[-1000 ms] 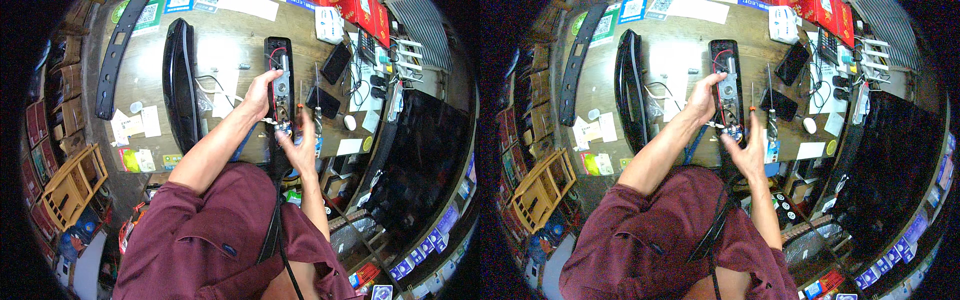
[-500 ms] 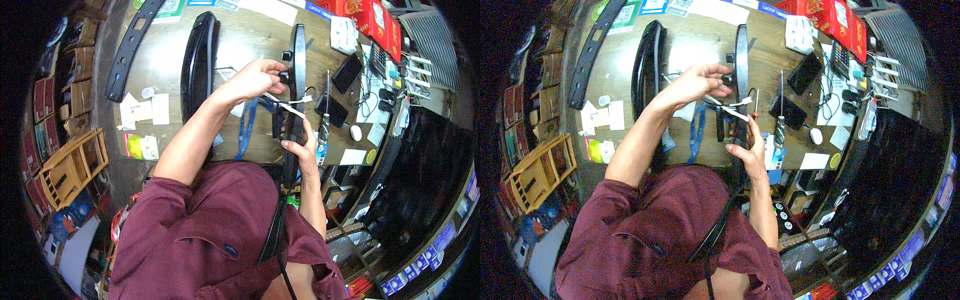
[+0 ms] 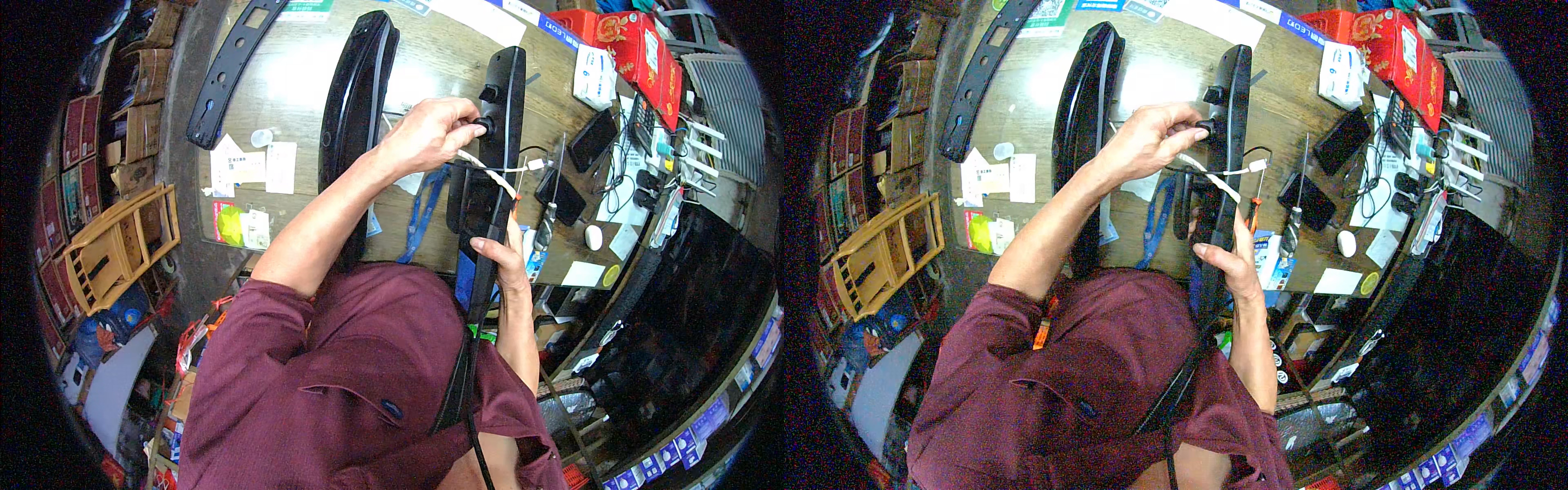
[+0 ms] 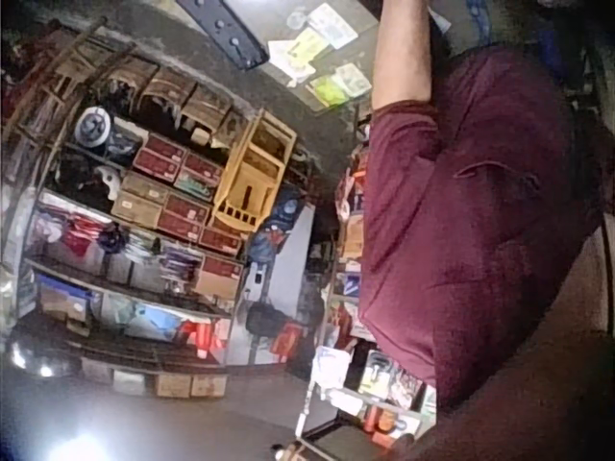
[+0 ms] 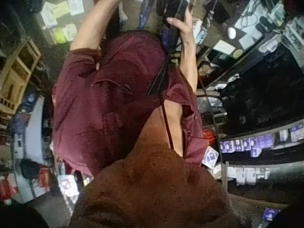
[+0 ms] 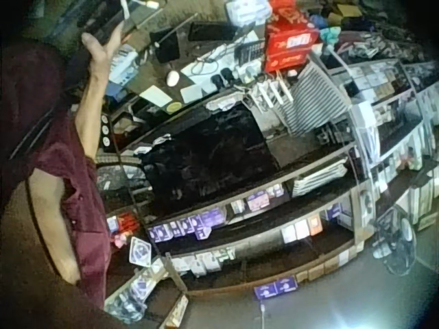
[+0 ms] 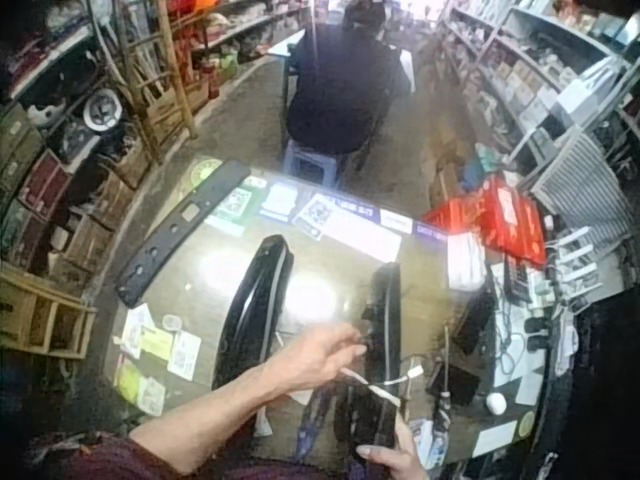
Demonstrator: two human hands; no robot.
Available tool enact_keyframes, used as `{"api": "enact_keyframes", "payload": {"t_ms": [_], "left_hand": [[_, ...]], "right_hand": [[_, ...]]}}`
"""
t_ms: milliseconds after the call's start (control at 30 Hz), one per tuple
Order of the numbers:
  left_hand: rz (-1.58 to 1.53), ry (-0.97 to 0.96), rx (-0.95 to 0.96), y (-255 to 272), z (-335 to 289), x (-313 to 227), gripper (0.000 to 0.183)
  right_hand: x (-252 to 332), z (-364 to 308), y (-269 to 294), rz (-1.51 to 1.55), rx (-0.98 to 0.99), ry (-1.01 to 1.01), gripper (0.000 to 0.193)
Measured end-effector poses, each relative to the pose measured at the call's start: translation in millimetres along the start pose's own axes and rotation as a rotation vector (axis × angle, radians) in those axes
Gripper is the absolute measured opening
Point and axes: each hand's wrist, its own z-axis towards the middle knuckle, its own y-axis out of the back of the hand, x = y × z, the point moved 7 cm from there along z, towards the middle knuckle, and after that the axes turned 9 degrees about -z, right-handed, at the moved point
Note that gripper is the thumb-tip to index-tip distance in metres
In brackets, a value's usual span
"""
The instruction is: The person uses a screwdriver to adjust components on a small circuit board, then connects a power cable to a black electronic device. They press buttons on the device's keypad, observing the illuminated display and indicator lights.
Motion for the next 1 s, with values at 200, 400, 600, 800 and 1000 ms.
{"api": "enact_keyframes", "payload": {"t_ms": [200, 400, 600, 800, 1000], "left_hand": [[-0.030, -0.022, 0.000, -4.3, 5.5, 1.7, 0.027], [-0.651, 0.592, 0.230, -13.4, 5.6, 39.6, 0.025], [-0.859, 0.675, 0.187, -8.6, -0.6, 45.9, 0.028], [-0.735, 0.510, 0.210, 6.8, -3.8, 35.6, 0.025], [-0.379, 0.308, 0.176, 19.6, -1.6, 17.1, 0.018]], "right_hand": [[3.3, -1.0, -6.1, -0.100, 0.002, 0.060, 0.057], [-0.2, -2.8, -9.1, -0.410, 0.004, 0.033, 0.077], [3.5, -2.6, -13.4, -0.237, -0.031, 0.040, 0.101], [9.7, -0.9, -12.4, -0.204, -0.029, 0.086, 0.100], [11.0, 1.3, -12.8, -0.190, -0.007, 0.076, 0.096]]}}
